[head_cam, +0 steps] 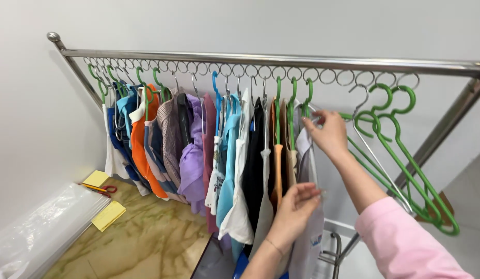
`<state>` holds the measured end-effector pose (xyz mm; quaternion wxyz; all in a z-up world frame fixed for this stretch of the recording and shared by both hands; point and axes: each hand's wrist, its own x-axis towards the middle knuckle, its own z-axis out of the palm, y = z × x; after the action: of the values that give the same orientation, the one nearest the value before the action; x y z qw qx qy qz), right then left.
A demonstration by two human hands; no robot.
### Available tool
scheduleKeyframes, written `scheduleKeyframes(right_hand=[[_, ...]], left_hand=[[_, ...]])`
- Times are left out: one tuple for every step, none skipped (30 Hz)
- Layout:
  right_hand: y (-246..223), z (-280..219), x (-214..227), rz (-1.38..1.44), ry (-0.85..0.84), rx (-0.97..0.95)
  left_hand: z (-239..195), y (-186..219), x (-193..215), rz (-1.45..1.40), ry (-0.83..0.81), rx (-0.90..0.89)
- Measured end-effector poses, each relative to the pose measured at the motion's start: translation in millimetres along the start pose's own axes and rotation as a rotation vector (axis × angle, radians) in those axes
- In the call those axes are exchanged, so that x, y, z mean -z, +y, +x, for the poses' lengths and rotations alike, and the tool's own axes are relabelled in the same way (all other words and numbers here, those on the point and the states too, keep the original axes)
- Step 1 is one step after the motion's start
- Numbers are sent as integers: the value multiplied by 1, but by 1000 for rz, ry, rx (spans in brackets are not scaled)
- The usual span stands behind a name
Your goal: The person folds a purple garment and places it on a stack. They then take a white shirt from a hanger, fold it neatly on a table, and place it on the stack. Finally, they take a beige long-sleeved shirt from the rack and begin folding it.
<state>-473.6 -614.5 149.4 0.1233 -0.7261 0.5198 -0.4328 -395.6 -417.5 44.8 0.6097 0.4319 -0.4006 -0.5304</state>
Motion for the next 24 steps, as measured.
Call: scheduleKeyframes(right_hand=[[7, 8, -8, 6, -5, 9], [14, 14, -17, 20, 15, 23], [21, 18, -25, 35, 35, 37], [32, 25, -31, 36, 28, 45], [42, 31, -37, 110, 95, 131], [52, 35, -43, 187, 163, 211], [41, 28, -32, 190, 157, 212], [30, 23, -21, 256, 180, 262], [19, 18, -8, 323, 203, 313], [8, 9, 6, 324, 201, 308], [-2, -1, 21, 350, 188, 359], [-11, -11, 37, 372, 180, 409], [-17, -26, 51, 370, 183, 404], [-24, -41, 66, 353, 170, 408], [-32, -57, 81, 336, 156, 412], [-35, -68, 90, 331, 162, 405], [-38, -80, 99, 334, 134, 377], [-42, -94, 109, 336, 107, 348], [-40, -101, 113, 332, 114, 340], [-39, -108, 117, 329, 117, 301], [-38, -116, 121, 325, 120, 262], [-41, -121, 124, 324, 126, 261], [-44, -125, 127, 288, 147, 236], [-45, -135, 130, 250, 158, 205]], left_hand=[[2, 1, -1, 0, 10, -7], [2, 1, -1, 14, 17, 0], [2, 0, -2, 27, 23, 7], [1, 7, -4, 23, 32, 3], [-1, 14, -6, 15, 68, 31], [-5, 21, -6, 11, 102, 64], [-1, 17, -5, 11, 108, 65], [3, 14, -3, 38, 168, -86], [8, 11, -2, 66, 228, -238], [4, 22, -7, 68, 230, -234], [0, 33, -12, 141, 316, -290], [-4, 43, -18, 214, 396, -346], [-8, 51, -22, 216, 390, -342], [-13, 60, -27, 340, 365, -486], [-18, 68, -32, 464, 338, -629], [-18, 67, -32, 464, 327, -627], [-18, 66, -33, 478, 192, -668], [-19, 65, -34, 489, 54, -706], [-28, 65, -36, 488, 42, -703], [-38, 64, -37, 462, -84, -512], [-49, 64, -38, 433, -208, -319], [-65, 72, -43, 435, -213, -322], [-81, 80, -48, 548, -229, -249], [-102, 85, -52, 656, -242, -166]])
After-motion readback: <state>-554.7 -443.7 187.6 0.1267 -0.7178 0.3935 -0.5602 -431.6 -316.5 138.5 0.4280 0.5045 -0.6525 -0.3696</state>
